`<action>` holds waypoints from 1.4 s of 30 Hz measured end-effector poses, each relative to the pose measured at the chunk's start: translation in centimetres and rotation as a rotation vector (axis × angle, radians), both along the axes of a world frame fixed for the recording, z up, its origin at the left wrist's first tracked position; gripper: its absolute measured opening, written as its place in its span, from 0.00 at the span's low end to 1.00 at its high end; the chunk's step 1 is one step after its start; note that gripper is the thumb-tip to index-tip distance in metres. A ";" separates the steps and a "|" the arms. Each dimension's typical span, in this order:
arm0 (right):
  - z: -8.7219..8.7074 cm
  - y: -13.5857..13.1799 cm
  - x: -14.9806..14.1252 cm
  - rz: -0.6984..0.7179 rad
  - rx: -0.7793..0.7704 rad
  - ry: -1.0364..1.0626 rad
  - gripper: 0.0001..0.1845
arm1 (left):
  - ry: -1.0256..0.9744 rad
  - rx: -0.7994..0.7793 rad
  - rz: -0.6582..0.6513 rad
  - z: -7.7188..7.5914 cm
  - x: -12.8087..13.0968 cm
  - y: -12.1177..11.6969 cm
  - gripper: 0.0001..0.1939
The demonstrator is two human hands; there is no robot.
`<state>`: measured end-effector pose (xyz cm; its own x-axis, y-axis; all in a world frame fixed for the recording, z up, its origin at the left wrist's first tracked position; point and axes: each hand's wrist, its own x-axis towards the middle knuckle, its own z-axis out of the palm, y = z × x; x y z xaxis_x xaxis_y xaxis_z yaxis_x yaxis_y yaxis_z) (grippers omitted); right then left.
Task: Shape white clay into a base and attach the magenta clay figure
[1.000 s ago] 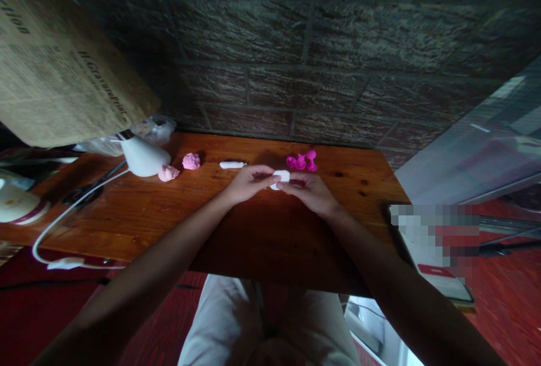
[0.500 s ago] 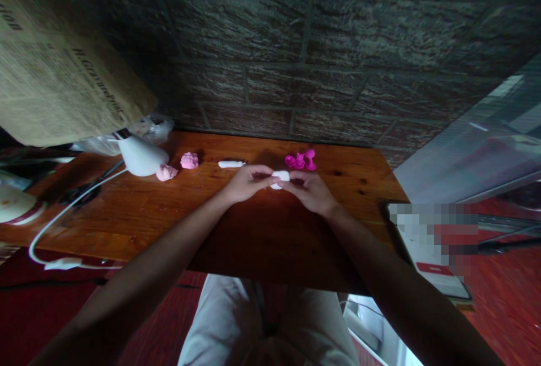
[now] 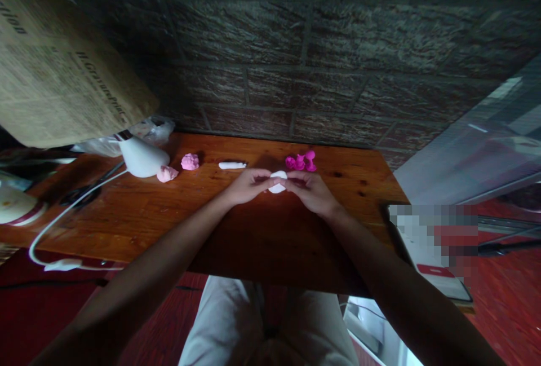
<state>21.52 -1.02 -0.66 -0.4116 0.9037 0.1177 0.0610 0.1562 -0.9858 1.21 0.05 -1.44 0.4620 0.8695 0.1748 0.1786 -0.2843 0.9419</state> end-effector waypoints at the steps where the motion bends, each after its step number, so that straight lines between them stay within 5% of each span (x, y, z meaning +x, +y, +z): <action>1: 0.0 0.0 0.0 -0.003 0.017 -0.010 0.18 | 0.007 0.005 -0.005 0.0 0.0 0.0 0.18; 12: -0.1 -0.1 -0.3 -0.095 -0.054 0.071 0.19 | 0.021 -0.012 0.008 0.3 0.0 -0.2 0.21; 21: 0.1 -0.5 -0.5 0.029 -0.109 0.108 0.20 | -0.004 0.030 0.061 0.5 -0.1 -0.2 0.20; 28: -0.4 -0.3 -0.6 -0.023 -0.071 0.053 0.20 | 0.010 0.024 0.090 0.7 0.1 -0.3 0.20; 42: -0.2 -0.2 -0.5 -0.063 -0.055 0.049 0.20 | 0.017 -0.031 -0.005 0.5 0.0 -0.4 0.24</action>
<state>20.97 -1.22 -0.87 -0.3487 0.9333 0.0859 0.0202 0.0991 -0.9949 1.25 -0.33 -0.94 0.4690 0.8720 0.1400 0.1929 -0.2559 0.9473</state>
